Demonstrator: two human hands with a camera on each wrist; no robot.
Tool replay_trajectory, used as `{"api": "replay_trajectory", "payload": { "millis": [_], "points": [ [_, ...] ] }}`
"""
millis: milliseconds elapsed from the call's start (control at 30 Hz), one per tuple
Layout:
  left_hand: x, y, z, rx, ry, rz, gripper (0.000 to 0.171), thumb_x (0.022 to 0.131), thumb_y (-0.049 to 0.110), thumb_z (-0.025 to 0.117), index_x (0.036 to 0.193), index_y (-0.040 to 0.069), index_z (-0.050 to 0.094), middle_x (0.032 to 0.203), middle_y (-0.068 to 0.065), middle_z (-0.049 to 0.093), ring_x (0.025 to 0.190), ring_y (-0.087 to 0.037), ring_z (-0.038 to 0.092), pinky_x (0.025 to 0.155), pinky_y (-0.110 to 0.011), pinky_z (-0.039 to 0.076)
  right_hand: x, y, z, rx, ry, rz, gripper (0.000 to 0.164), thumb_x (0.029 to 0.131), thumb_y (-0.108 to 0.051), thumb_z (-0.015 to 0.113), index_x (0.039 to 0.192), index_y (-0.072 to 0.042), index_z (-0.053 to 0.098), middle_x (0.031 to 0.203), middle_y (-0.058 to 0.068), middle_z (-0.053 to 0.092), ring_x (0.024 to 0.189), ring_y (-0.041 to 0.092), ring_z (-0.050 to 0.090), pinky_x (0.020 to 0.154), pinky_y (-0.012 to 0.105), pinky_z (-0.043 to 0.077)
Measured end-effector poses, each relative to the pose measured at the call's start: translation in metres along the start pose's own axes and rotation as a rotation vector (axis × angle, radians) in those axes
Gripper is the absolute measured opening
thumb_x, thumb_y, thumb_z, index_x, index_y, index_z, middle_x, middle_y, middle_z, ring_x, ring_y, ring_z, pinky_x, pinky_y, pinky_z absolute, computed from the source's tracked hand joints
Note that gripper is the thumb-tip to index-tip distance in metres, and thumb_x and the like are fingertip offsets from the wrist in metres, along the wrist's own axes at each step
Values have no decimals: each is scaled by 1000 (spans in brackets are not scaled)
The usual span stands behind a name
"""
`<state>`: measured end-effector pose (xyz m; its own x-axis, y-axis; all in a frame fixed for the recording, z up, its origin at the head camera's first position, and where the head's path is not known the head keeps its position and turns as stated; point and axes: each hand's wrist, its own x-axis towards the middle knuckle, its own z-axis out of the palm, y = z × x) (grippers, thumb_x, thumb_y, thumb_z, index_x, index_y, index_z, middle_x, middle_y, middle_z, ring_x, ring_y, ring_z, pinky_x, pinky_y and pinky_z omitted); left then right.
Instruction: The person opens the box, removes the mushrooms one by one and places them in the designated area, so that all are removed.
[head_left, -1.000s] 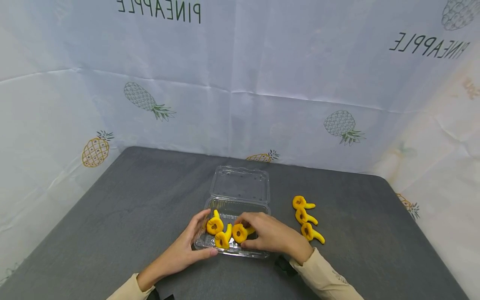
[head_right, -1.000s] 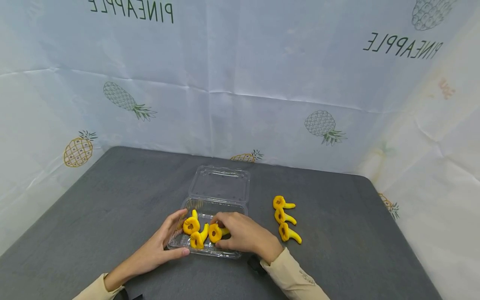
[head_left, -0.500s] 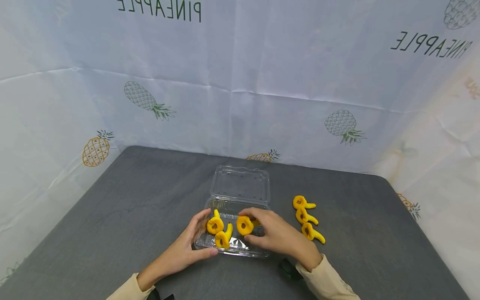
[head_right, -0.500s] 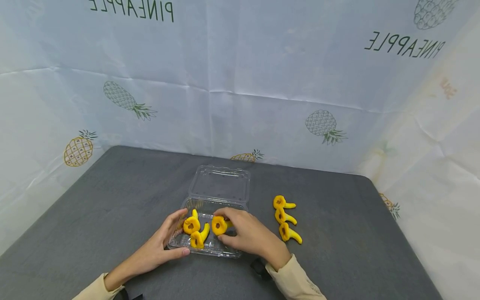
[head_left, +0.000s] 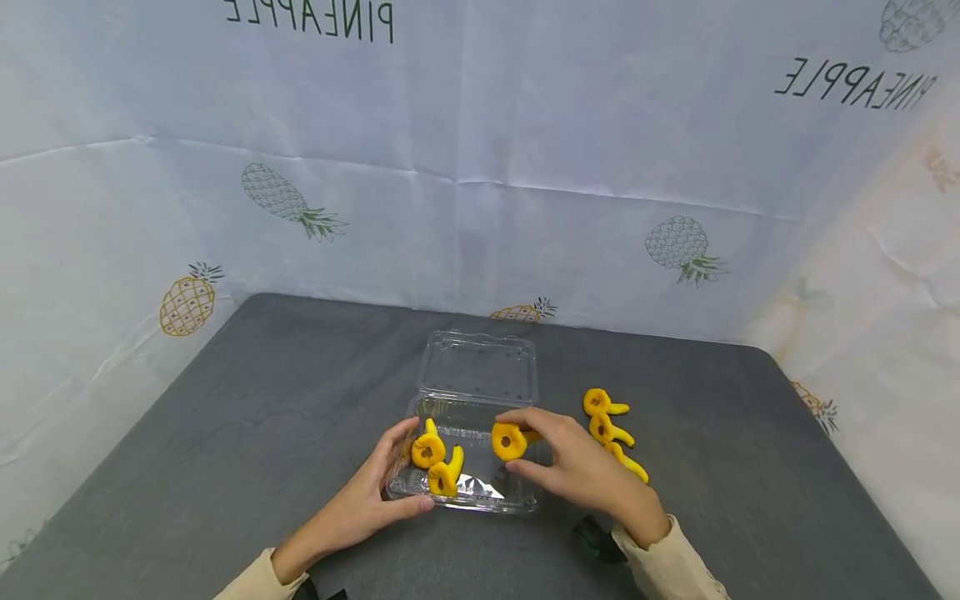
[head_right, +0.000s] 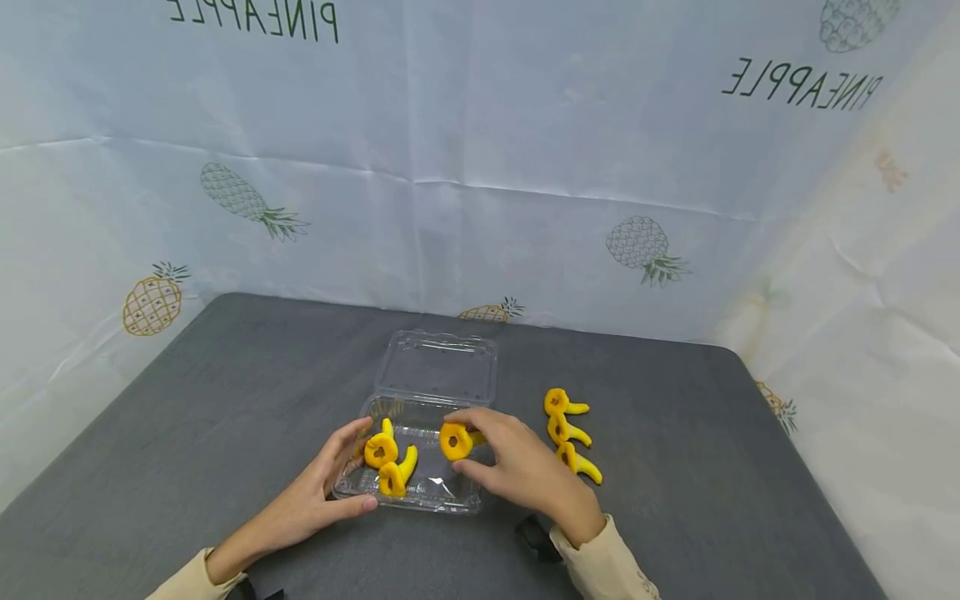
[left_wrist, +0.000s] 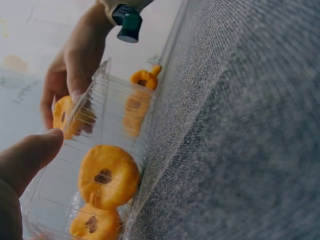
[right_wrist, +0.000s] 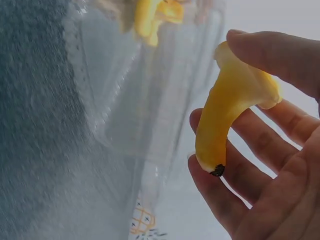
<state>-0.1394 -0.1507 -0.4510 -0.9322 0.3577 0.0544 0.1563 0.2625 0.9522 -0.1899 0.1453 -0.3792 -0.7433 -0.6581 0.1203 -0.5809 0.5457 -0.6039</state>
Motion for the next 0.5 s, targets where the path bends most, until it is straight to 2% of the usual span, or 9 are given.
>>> {"api": "replay_trajectory", "payload": {
  "millis": [233, 300, 400, 500],
  "points": [
    [-1, 2, 1, -18, 10, -40, 94, 88, 24, 76, 157, 15, 14, 165, -14, 16, 153, -33, 19, 120, -49, 24, -6, 4, -11, -29, 51, -6, 53, 86, -15, 78, 134, -12, 55, 130, -3, 63, 109, 13, 65, 95, 32, 58],
    [-1, 2, 1, -20, 12, -48, 95, 87, 24, 77, 157, 16, 14, 165, -12, 16, 153, -31, 20, 121, -45, 25, -8, 5, -14, -27, 64, -13, 53, 86, -14, 78, 134, -12, 55, 129, -3, 64, 108, 12, 65, 94, 32, 58],
    [0, 2, 1, -11, 13, -40, 95, 87, 24, 77, 157, 16, 14, 165, -12, 17, 153, -31, 21, 121, -24, 30, -9, 6, -18, -24, 68, -3, 52, 86, -13, 78, 133, -13, 55, 128, -4, 64, 108, 12, 65, 94, 33, 57],
    [-1, 2, 1, -16, 15, -47, 95, 87, 24, 77, 158, 16, 14, 165, -12, 17, 153, -31, 21, 112, -5, 27, -11, 6, -22, -29, 69, 26, 51, 86, -14, 78, 132, -14, 55, 127, -3, 63, 108, 13, 65, 95, 35, 57]
  ]
}}
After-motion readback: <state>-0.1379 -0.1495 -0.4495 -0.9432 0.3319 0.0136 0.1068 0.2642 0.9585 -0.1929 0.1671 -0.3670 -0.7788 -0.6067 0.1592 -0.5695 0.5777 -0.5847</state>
